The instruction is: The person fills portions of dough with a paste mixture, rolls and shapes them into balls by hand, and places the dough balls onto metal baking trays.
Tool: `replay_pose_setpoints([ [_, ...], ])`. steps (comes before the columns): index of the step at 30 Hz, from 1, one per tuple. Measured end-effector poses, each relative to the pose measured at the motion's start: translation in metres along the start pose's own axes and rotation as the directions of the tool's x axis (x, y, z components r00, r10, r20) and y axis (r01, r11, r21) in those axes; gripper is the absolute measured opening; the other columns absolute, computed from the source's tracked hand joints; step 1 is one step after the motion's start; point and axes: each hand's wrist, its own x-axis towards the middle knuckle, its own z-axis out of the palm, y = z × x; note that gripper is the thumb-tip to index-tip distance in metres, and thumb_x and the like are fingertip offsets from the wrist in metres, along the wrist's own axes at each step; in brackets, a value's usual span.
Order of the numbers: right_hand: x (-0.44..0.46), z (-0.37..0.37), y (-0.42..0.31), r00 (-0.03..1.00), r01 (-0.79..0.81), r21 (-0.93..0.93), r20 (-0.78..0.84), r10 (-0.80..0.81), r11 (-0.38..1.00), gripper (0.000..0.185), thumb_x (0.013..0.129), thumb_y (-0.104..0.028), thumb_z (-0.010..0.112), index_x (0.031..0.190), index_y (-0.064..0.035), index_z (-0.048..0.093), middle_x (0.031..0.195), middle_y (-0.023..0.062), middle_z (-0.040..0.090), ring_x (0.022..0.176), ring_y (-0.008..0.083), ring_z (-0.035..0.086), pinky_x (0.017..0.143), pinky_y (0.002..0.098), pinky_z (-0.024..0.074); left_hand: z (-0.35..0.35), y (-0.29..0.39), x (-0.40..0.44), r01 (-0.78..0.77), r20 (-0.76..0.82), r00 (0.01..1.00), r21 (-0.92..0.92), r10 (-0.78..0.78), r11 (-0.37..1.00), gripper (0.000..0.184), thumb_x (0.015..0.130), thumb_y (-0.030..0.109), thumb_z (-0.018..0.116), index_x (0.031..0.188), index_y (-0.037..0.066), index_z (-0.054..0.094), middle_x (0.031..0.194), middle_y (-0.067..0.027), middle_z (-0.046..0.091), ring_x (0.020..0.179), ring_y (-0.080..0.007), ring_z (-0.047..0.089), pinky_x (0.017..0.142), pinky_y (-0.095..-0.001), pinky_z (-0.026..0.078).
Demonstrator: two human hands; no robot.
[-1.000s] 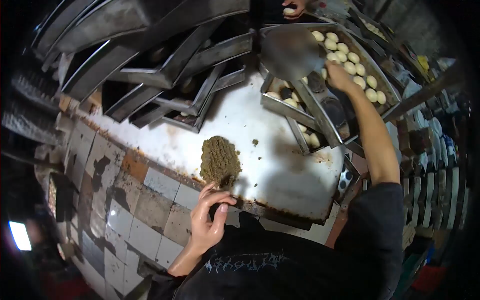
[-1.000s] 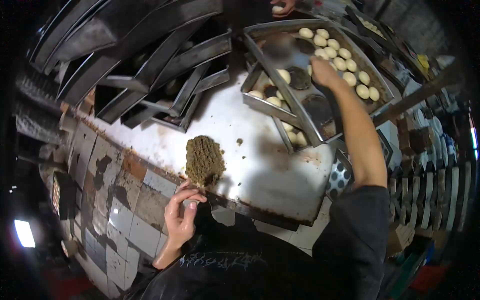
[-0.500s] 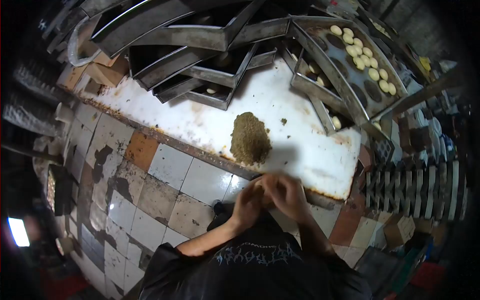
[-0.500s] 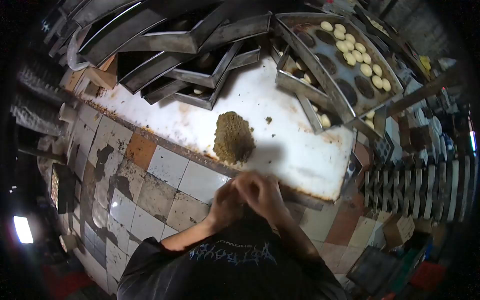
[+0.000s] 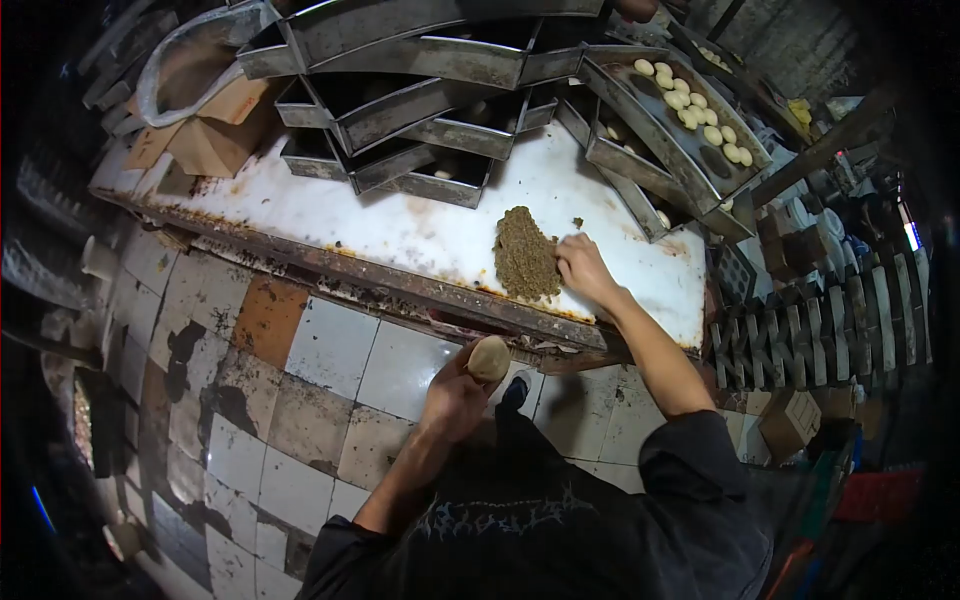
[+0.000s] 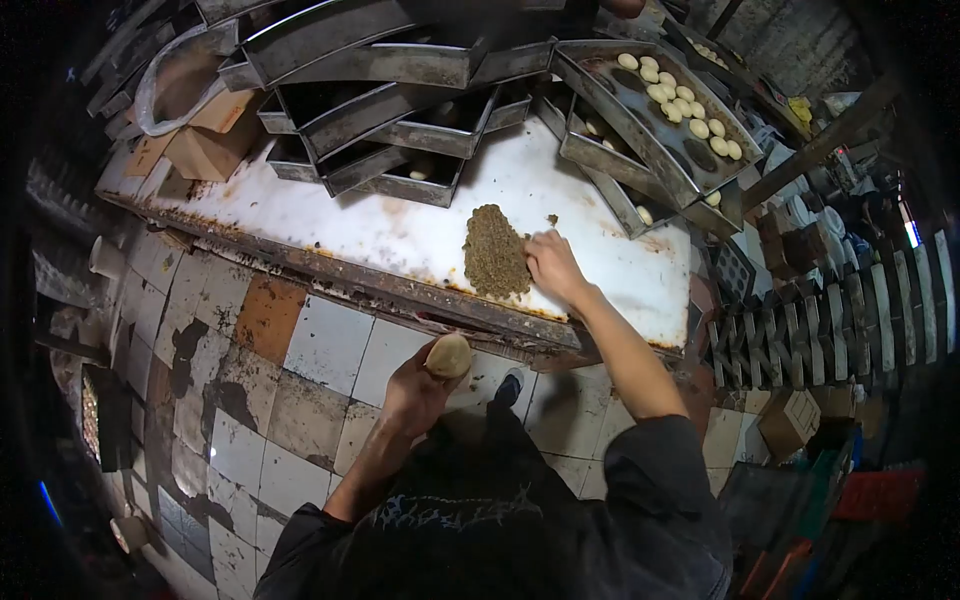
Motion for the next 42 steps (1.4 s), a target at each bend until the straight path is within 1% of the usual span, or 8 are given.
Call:
replay_pose_setpoints([
  [10, -0.066, -0.094, -0.043, 0.880, -0.330, 0.766, 0.040, 0.473, 0.551, 0.024, 0.083, -0.012, 0.051, 0.103, -0.0066, 0.065, 0.113, 0.0121, 0.062, 0.104, 0.0277, 0.054, 0.095, 0.0369, 0.0333, 0.039, -0.023, 0.090, 0.043, 0.339, 0.934, 0.202, -0.111, 0.978, 0.044, 0.091, 0.013, 0.051, 0.130, -0.002, 0.037, 0.124, -0.0146, 0.050, 0.115, -0.0242, 0.050, 0.102, -0.0406, 0.039],
  [14, -0.080, -0.082, -0.086, 0.914, -0.058, 0.063, -0.398, 0.079, 0.996, 0.032, 0.088, -0.018, 0.050, 0.116, -0.0042, 0.055, 0.127, 0.0135, 0.051, 0.122, 0.0270, 0.042, 0.098, 0.0407, 0.0301, 0.087, -0.045, 0.138, 0.099, 0.546, 0.834, -0.020, -0.072, 0.995, 0.047, 0.093, 0.016, 0.049, 0.133, 0.000, 0.031, 0.127, -0.0166, 0.048, 0.115, -0.0261, 0.050, 0.101, -0.0377, 0.040],
  [20, -0.125, -0.098, -0.042, 0.991, 0.088, 0.144, -0.110, -0.073, 0.986, 0.035, 0.085, -0.022, 0.058, 0.116, -0.0060, 0.055, 0.123, 0.0122, 0.053, 0.126, 0.0256, 0.038, 0.099, 0.0457, 0.0300, 0.136, -0.088, 0.173, -0.057, -0.072, 0.995, 0.113, 0.066, 0.992, 0.033, 0.091, 0.001, 0.047, 0.122, -0.001, 0.035, 0.111, -0.0212, 0.054, 0.099, -0.0276, 0.059, 0.080, -0.0330, 0.055],
  [26, -0.107, -0.129, 0.036, 0.790, -0.134, 0.463, -0.484, 0.376, 0.876, 0.024, 0.081, -0.018, 0.063, 0.102, -0.0071, 0.063, 0.095, 0.0083, 0.064, 0.091, 0.0299, 0.056, 0.091, 0.0373, 0.0368, 0.172, -0.111, 0.183, 0.072, 0.113, 0.977, 0.623, -0.181, 0.779, 0.062, 0.078, -0.014, 0.046, 0.131, 0.004, 0.022, 0.102, -0.0180, 0.056, 0.084, -0.0213, 0.061, 0.068, -0.0308, 0.055],
  [28, -0.105, -0.140, 0.043, 0.921, -0.319, 0.626, 0.027, 0.389, 0.711, 0.019, 0.081, -0.010, 0.063, 0.099, -0.0028, 0.064, 0.098, 0.0097, 0.064, 0.097, 0.0280, 0.052, 0.088, 0.0361, 0.0406, 0.183, -0.117, 0.185, 0.141, 0.077, 0.970, 0.601, -0.232, 0.786, 0.064, 0.077, -0.015, 0.048, 0.131, 0.006, 0.022, 0.103, -0.0174, 0.056, 0.086, -0.0217, 0.060, 0.069, -0.0298, 0.054],
  [34, -0.154, -0.055, 0.003, 0.748, -0.230, 0.569, -0.416, 0.518, 0.789, 0.033, 0.077, 0.000, 0.058, 0.109, -0.0063, 0.064, 0.109, 0.0146, 0.060, 0.115, 0.0328, 0.044, 0.095, 0.0392, 0.0356, 0.183, -0.162, 0.221, -0.088, -0.162, 0.974, 0.375, 0.158, 0.923, 0.033, 0.084, -0.007, 0.031, 0.114, 0.002, 0.037, 0.105, -0.0177, 0.051, 0.098, -0.0249, 0.054, 0.086, -0.0346, 0.048],
  [38, -0.194, -0.028, 0.068, 0.736, -0.215, 0.366, -0.548, 0.397, 0.905, 0.029, 0.077, 0.002, 0.053, 0.105, 0.0005, 0.057, 0.112, 0.0213, 0.052, 0.103, 0.0355, 0.048, 0.090, 0.0447, 0.0379, 0.134, -0.179, 0.252, -0.699, 0.622, 0.710, 0.565, -0.332, -0.438, 0.043, 0.078, 0.001, 0.043, 0.120, -0.002, 0.046, 0.135, -0.0245, 0.036, 0.129, -0.0397, 0.031, 0.108, -0.0524, 0.019],
  [42, -0.107, -0.034, 0.102, 0.400, -0.323, 0.627, -0.588, 0.703, 0.709, 0.016, 0.085, -0.011, 0.048, 0.093, -0.0004, 0.057, 0.093, 0.0172, 0.058, 0.090, 0.0365, 0.053, 0.083, 0.0459, 0.0399, 0.176, -0.134, 0.235, -0.743, 0.633, 0.662, 0.622, -0.401, -0.245, 0.067, 0.074, -0.001, 0.049, 0.137, 0.002, 0.028, 0.148, -0.0216, 0.017, 0.138, -0.0377, 0.014, 0.110, -0.0532, 0.011],
])
